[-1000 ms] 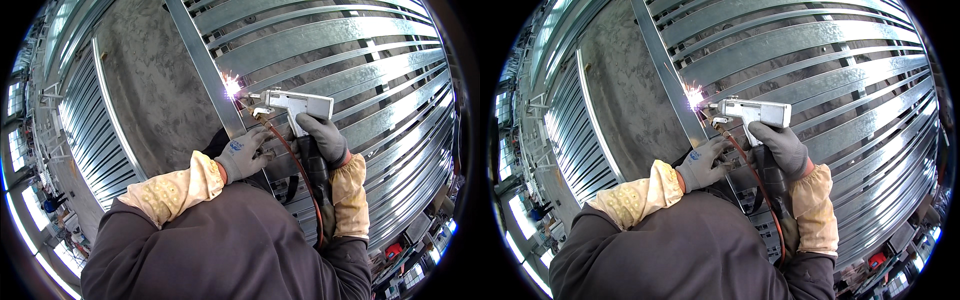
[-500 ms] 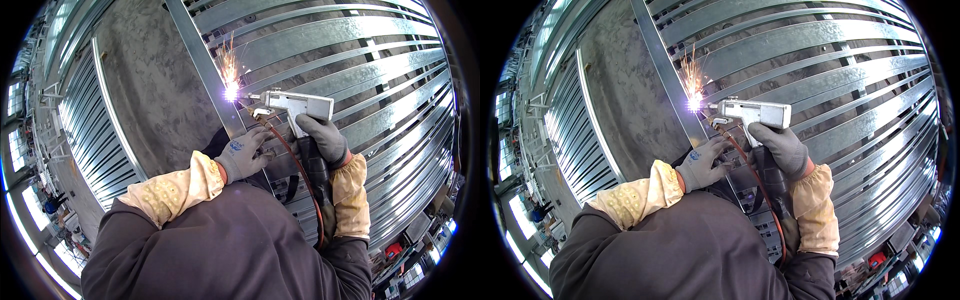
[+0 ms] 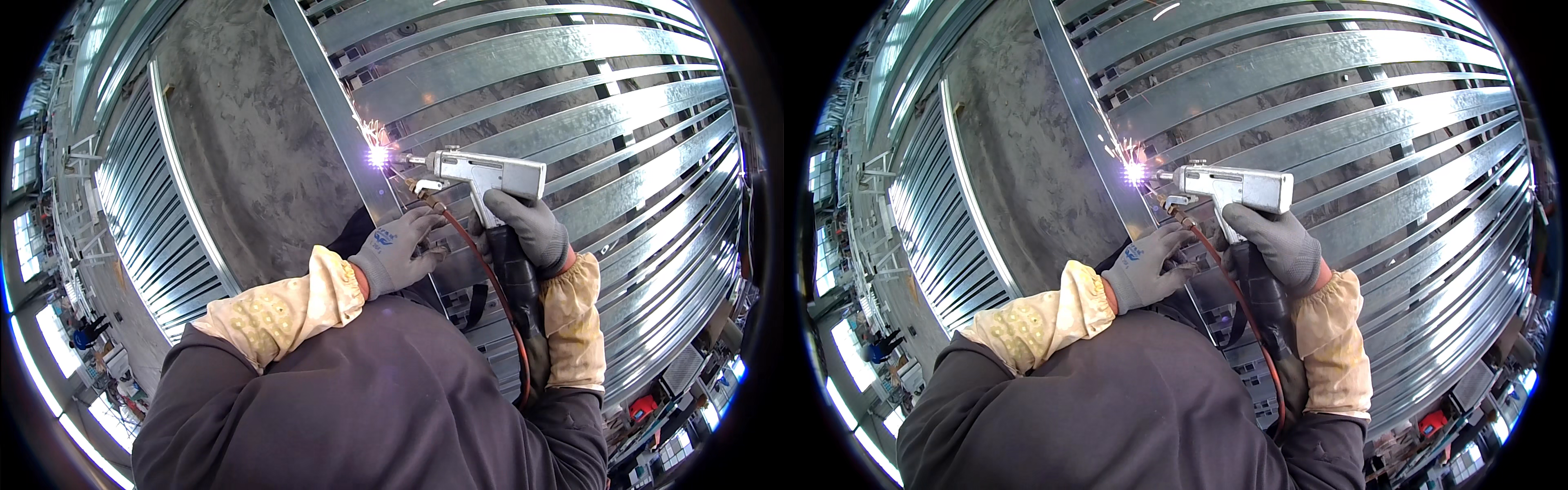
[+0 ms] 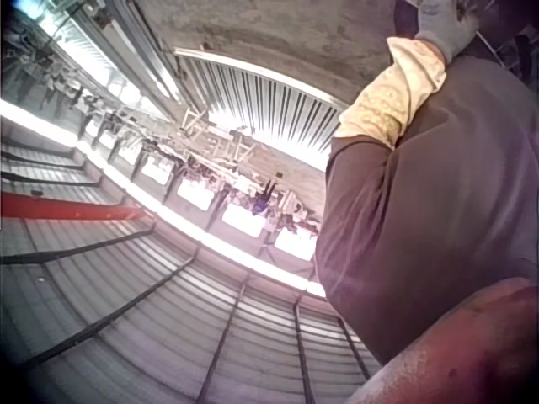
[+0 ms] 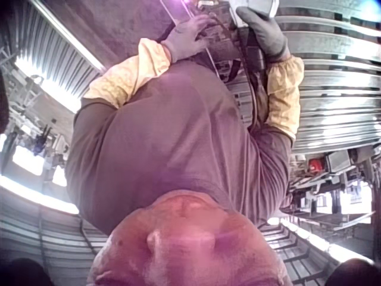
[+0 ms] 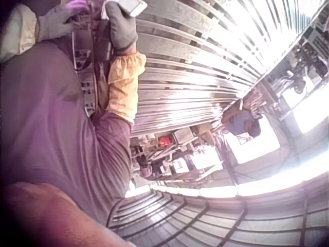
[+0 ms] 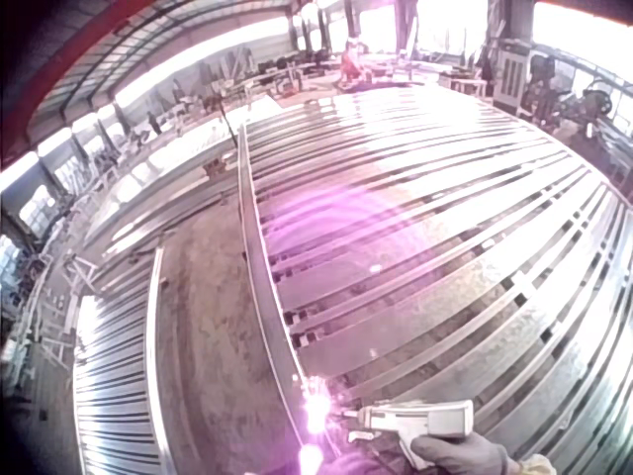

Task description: The person uses a handheld welding torch to join metal bars on a slatted metal frame. The welder moves along the seams, creating bright sparks and fusing the metal pieces together in a workshop setting.

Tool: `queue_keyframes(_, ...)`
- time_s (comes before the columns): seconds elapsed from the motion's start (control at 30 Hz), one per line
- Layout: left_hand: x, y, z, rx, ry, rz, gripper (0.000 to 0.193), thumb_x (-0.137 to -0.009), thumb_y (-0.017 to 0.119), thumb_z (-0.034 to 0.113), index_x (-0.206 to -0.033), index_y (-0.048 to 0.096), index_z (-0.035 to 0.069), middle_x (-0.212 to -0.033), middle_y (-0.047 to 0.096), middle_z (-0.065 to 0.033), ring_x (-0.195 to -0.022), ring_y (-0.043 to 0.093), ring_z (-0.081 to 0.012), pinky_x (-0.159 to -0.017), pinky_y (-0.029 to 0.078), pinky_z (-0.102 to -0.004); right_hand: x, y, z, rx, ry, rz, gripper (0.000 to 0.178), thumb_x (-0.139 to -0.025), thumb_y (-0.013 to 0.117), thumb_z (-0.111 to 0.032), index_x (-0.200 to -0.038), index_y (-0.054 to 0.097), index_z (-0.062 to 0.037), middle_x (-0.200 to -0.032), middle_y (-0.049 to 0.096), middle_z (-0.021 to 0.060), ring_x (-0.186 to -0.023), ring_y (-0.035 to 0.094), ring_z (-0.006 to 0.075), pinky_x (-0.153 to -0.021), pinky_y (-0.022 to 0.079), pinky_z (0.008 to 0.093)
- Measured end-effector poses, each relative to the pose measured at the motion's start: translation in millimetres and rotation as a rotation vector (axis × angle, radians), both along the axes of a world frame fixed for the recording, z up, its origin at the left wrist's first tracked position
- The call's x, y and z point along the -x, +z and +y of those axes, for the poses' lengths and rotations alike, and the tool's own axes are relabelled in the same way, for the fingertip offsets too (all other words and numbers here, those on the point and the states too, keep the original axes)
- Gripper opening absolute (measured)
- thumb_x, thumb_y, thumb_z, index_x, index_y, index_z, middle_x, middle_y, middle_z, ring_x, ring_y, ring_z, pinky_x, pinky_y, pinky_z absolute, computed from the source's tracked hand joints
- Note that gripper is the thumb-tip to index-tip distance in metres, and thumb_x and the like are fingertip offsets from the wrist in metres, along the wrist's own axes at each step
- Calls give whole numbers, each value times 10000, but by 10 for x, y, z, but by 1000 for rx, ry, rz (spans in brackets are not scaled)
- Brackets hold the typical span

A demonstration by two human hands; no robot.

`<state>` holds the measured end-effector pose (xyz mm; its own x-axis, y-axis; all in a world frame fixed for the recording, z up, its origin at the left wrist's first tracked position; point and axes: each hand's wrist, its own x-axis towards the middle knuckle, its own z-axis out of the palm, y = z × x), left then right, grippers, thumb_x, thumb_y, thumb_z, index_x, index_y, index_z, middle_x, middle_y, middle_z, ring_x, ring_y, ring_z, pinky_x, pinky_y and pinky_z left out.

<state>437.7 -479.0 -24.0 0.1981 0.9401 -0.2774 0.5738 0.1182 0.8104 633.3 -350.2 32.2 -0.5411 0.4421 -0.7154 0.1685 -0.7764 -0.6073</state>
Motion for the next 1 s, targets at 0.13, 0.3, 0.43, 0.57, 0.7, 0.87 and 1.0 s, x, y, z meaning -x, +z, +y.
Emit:
queue_keyframes(0.13,29,7,-43,-9,-3,-67,483,-858,644,281,-1266,560,35,-1285,552,-169,-1034,627,-304,-887,508,-368,-15,4,-5,-5,28,2,321,-963,548,-279,-973,619,34,-773,665,110,-559,649,168,-495,538,272)
queue_keyframes(0.3,146,2,-94,74,37,-176,405,-873,642,172,-1246,584,28,-1219,594,-162,-957,651,-254,-865,515,-342,-10,50,-34,-12,4,-31,317,-960,547,-272,-974,617,36,-770,664,111,-554,646,167,-494,536,271)
queue_keyframes(0.43,313,-31,-167,-66,178,-229,209,-891,586,63,-1078,657,1,-1005,664,-105,-885,641,-184,-798,507,-300,-35,50,-38,-14,20,-12,313,-958,545,-263,-982,617,41,-770,663,114,-548,643,170,-491,532,268)
queue_keyframes(0.57,506,-167,-213,31,548,-411,157,-950,545,73,-1053,641,5,-929,642,-32,-765,599,-84,-688,494,-235,-39,63,-56,-7,-10,-6,310,-955,546,-254,-998,616,46,-775,665,120,-546,643,173,-491,531,270)
queue_keyframes(0.7,695,-330,-67,-95,895,-494,183,-961,548,82,-1116,599,2,-970,634,-49,-823,590,-83,-731,491,-227,-46,103,-54,3,-15,15,306,-950,553,-237,-1030,611,54,-797,674,128,-547,644,178,-487,531,272)
queue_keyframes(0.87,745,-410,341,-181,1268,-452,369,-952,572,110,-1292,473,6,-863,560,3,-668,468,-25,-551,395,-171,-164,75,-125,-46,-114,5,319,-955,565,-226,-1065,597,72,-821,680,141,-552,651,186,-479,543,281)
queue_keyframes(1.0,673,-528,561,16,1199,-343,437,-996,505,297,-1266,500,-47,-951,598,-65,-792,525,-139,-747,453,-309,-337,219,-139,16,-105,5,282,-951,564,-213,-1092,608,27,-836,680,105,-618,646,160,-525,534,277)
